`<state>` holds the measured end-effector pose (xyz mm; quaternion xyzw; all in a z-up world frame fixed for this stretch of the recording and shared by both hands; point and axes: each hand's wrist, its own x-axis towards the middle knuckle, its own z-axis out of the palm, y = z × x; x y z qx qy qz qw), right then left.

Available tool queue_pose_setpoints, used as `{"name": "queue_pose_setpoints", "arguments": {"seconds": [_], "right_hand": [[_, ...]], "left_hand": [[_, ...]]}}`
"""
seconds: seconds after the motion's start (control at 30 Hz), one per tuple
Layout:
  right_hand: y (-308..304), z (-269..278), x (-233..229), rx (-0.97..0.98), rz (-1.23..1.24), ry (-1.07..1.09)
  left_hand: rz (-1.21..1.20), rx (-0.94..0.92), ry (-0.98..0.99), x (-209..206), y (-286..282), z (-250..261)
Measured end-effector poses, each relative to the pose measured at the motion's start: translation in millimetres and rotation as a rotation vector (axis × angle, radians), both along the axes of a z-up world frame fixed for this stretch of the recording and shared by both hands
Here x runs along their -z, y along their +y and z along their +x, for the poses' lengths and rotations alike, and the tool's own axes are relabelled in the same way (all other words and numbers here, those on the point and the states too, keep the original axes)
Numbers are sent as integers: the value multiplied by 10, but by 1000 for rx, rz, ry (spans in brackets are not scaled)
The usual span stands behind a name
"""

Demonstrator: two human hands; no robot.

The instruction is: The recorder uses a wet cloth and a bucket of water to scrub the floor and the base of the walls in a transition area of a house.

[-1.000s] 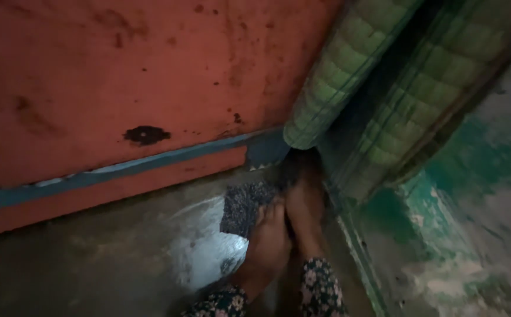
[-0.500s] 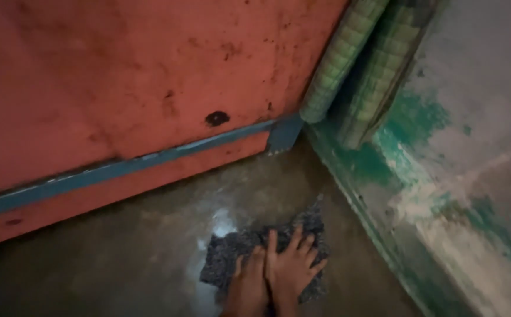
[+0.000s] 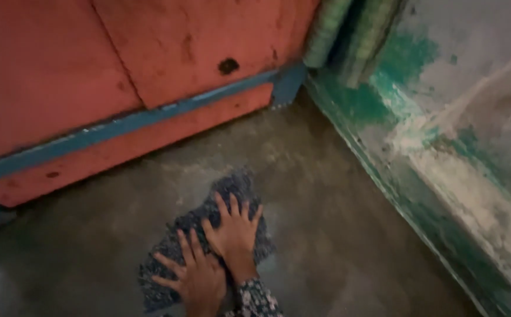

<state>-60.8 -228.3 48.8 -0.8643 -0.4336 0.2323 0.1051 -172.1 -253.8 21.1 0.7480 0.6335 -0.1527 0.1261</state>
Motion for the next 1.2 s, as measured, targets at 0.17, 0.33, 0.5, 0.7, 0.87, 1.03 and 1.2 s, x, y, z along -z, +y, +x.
{"name": "queue_pose_setpoints", "arguments": {"seconds": [0.17, 0.33, 0.5, 0.7, 0.87, 1.03, 1.2], "right_hand": [[14, 261, 106, 24, 77, -41], [-238, 818, 148, 212, 31, -165], [-1032, 1399, 185, 686, -135, -233], [-2450, 1300, 734, 857, -35, -502], [-2814, 619, 971, 849, -138, -553], [-2442, 194, 922, 721, -151, -486], [-1587, 13, 885, 524, -414, -264]], "left_hand": [[138, 49, -134, 245, 101, 212], [-97, 179, -157, -125, 137, 857], [-93, 656, -349, -213, -270, 1512], [-187, 914, -544, -146, -1167, 1452], [-319, 1124, -543, -209, -1150, 916], [-306, 1119, -629, -103, -647, 410], [-301, 990, -329, -10, -34, 145]]}}
